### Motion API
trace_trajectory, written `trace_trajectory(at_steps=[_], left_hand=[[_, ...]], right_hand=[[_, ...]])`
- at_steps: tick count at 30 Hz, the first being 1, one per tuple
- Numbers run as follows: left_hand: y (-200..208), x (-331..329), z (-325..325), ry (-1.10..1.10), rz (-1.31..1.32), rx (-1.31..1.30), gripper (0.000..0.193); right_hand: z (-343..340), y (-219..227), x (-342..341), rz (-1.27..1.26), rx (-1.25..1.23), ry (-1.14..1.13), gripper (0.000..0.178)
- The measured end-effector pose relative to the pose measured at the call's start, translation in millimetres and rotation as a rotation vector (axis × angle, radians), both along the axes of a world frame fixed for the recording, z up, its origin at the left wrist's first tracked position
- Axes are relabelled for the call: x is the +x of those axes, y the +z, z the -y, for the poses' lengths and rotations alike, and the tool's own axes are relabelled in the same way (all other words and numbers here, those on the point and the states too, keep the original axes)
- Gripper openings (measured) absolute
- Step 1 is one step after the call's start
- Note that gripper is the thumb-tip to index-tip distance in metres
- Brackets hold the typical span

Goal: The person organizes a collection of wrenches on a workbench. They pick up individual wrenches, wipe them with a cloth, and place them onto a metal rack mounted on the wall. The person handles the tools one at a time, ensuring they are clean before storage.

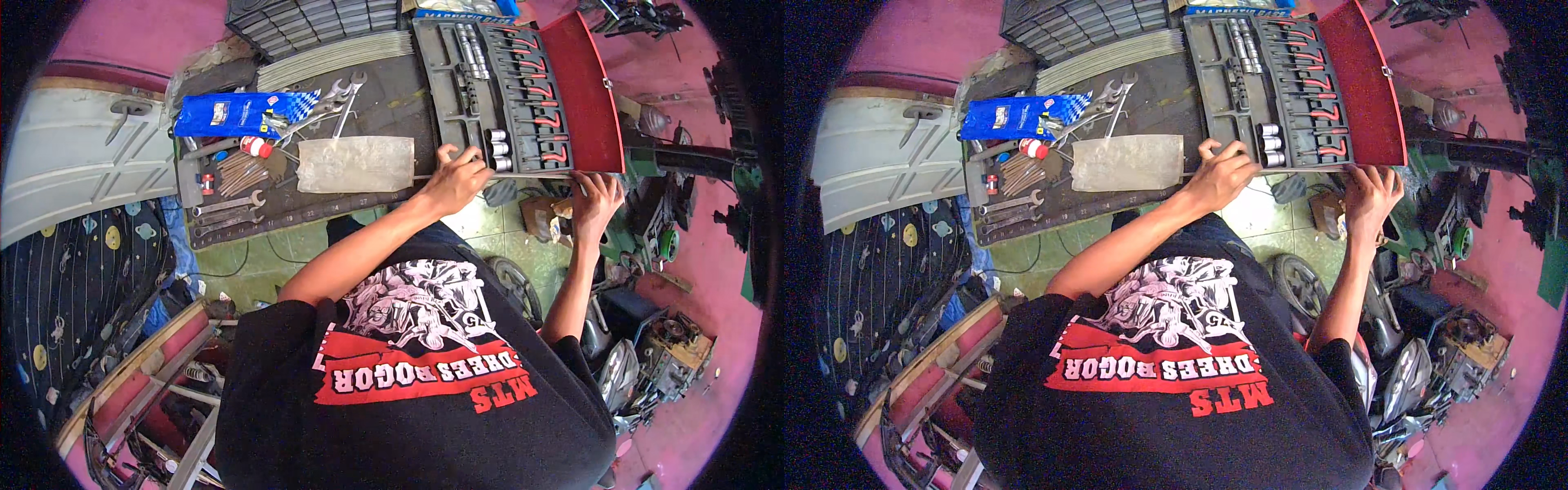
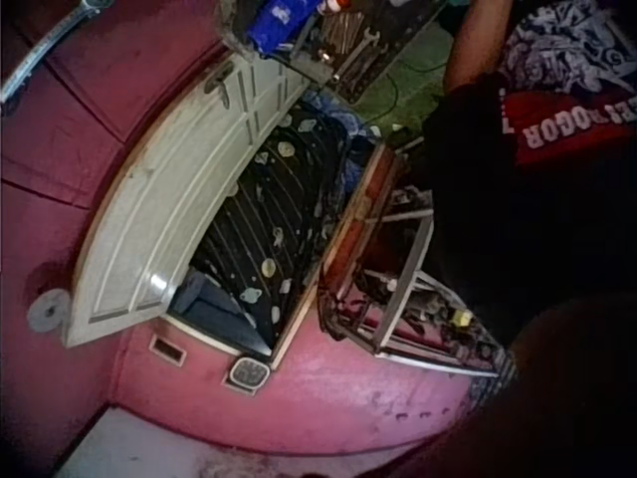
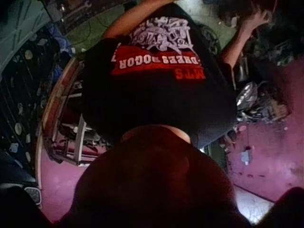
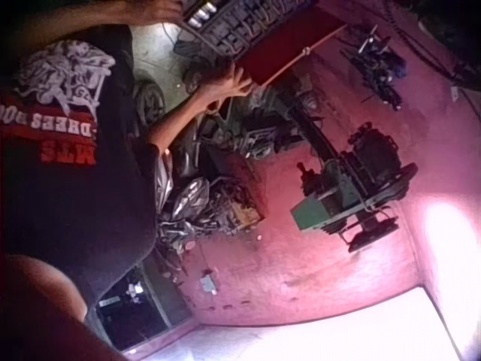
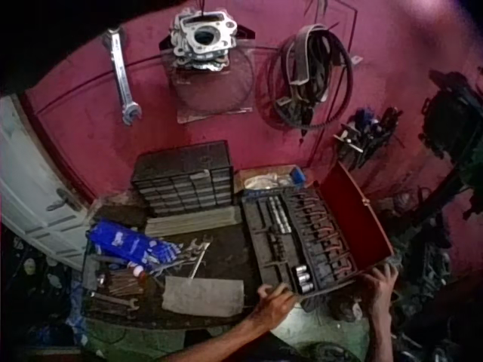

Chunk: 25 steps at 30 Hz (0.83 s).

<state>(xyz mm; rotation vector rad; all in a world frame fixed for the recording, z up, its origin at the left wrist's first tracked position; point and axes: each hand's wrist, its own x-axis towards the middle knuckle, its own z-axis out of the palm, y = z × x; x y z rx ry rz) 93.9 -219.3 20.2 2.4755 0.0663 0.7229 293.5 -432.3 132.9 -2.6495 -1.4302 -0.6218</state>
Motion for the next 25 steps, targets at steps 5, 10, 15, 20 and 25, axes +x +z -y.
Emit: trace_trajectory(at_steps=[5,10,15,20,25], left_hand=[[-2,-11,-12,0.056,-0.051,0.048,0.016],[5,-33,-21,0.145,-0.108,0.009,0.022],[8,-86,-47,0.402,-0.185,-0.006,0.028],[-10,-120,-69,0.393,-0.363,0.004,0.035],[-22,-120,-68,0.366,-0.428,0.024,0.04]], right_hand=[[-16,-2,-9,-0.093,-0.072,0.033,0.021],[-18,-26,-2,-0.115,-0.047,0.076,0.021],[-19,-33,-5,-0.173,-0.032,0.056,0.03],[-22,-42,2,-0.115,-0.036,0.075,0.02],[-25,-44,7,-0.232,-0.064,0.046,0.026]])
